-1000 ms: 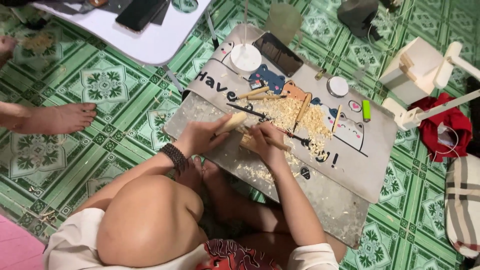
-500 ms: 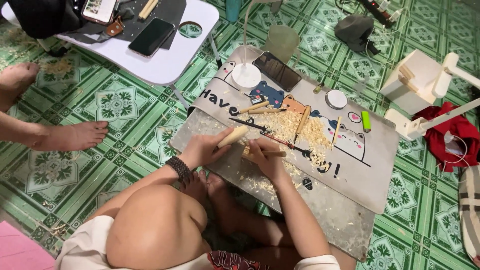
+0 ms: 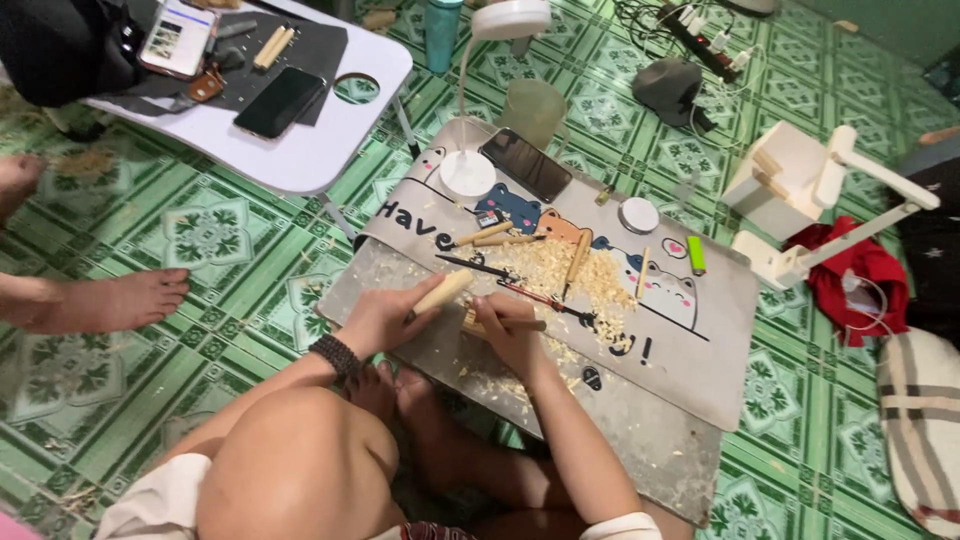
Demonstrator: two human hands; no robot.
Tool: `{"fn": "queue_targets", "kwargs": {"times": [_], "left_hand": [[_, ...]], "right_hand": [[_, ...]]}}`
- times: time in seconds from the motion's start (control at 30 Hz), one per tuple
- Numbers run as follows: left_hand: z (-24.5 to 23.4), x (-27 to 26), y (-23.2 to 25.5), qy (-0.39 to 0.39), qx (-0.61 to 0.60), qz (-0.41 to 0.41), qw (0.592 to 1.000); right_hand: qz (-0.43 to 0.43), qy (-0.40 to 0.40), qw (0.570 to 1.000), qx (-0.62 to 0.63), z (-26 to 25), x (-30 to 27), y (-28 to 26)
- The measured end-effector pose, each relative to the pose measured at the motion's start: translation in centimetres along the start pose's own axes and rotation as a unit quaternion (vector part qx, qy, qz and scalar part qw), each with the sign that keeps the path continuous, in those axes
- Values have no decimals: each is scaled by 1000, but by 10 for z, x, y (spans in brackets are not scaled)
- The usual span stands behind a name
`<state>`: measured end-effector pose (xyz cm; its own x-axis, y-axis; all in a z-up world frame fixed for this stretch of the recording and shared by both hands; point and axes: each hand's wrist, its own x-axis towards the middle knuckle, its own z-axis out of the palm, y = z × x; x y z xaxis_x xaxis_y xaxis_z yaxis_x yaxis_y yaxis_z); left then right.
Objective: Carving a small wooden piece using a hand knife on a floor-based workspace.
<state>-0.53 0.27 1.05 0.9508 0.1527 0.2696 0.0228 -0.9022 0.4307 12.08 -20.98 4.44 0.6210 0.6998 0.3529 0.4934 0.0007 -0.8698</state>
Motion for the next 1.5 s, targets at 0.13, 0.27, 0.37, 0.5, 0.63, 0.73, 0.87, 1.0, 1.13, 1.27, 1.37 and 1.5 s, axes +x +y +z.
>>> {"fn": "queue_targets", "kwargs": {"times": [0.13,0.27,0.37,0.5,0.63,0.73,0.87,1.0,1.13,1.27,1.37,1.5], "left_hand": [[-1,3,1,-9,-6,-4,1000],[4,3,-2,-11,10,-12,1000],[7,1,-4,-15,5,-12,1000],[8,1,-4,-7,10,-10,1000],[2,5,-1,-31,-7,-22,999],[-1,7,0,-61,1,-34,998],[-12,6,5,-85,-15,-48,995],[-12,10,2,-102,-8,-71,992],[-8,10,0,-102,-6,-73,992],[-4,13,0,-89,38,-66,993],[2,10,5,-79,59,-68,993],[12,12,-1,-61,68,-60,994]], "right_hand": [[-5,13,1000,-9,-2,0,15],[-4,3,1000,-17,-4,0,17],[1,1,1000,-21,-5,-1,13],[-10,6,1000,-25,-4,0,10],[-12,8,999,-38,-4,-1,25],[-17,5,999,-33,-4,0,20],[-5,-4,999,-34,-3,-4,13],[-6,-10,1000,-29,-4,-1,16],[-6,-6,999,-31,-2,-2,18],[-8,-1,1000,-26,-3,0,11],[-4,-1,1000,-21,-2,-3,8],[-6,2,1000,-15,0,-2,16]]}}
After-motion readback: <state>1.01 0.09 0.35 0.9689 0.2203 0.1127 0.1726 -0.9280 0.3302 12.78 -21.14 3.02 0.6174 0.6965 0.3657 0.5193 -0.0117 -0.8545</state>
